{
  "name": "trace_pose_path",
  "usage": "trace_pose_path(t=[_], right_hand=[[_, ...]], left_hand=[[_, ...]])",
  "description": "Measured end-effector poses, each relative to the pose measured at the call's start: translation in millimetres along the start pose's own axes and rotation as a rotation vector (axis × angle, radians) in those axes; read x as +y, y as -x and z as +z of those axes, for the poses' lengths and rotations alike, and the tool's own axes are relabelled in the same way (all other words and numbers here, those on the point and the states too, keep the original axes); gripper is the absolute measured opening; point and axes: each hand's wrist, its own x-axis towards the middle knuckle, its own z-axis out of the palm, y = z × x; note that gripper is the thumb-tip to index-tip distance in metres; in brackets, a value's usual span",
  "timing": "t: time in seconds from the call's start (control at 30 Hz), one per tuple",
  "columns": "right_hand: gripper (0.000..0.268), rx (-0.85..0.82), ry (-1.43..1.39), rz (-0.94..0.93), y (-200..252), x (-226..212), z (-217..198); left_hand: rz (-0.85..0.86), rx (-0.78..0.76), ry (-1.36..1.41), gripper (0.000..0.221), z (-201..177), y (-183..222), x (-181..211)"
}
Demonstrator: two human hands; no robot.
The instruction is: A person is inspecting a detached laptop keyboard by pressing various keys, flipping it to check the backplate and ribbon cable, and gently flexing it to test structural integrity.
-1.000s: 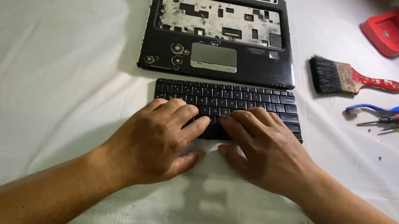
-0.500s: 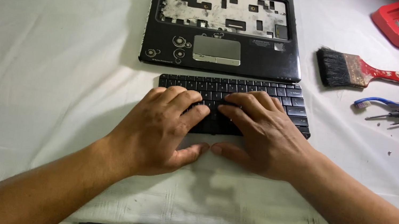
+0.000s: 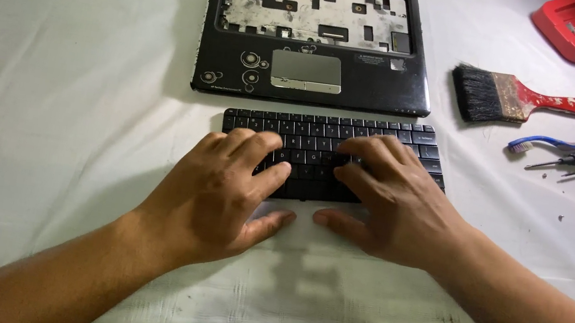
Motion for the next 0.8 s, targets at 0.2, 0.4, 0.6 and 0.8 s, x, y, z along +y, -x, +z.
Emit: trace_pose_path(t=[0.2,0.4,0.6,0.8], right_hand=[[0.066,-0.088,-0.007,0.079,-7.0,0.7,5.3],[0.065,-0.126,-0.033,0.056,-13.8,3.6,7.2],[0.073,-0.123,0.135,0.073,-0.9,-0.6,5.6],[0.060,-0.051,0.099,0.067,3.1,-10.2,-3.7]], left_hand=[[0.019,0.015,-0.010,0.063,4.1,0.4,-2.2],[-0.009,-0.045,0.005,0.073,3.7,-2.1,-3.3],[-0.004,-0.031,-0.047,0.068,0.9,-2.0,-1.9],[-0.017,-0.009,-0.051,0.067,0.0,-1.4,-1.0]])
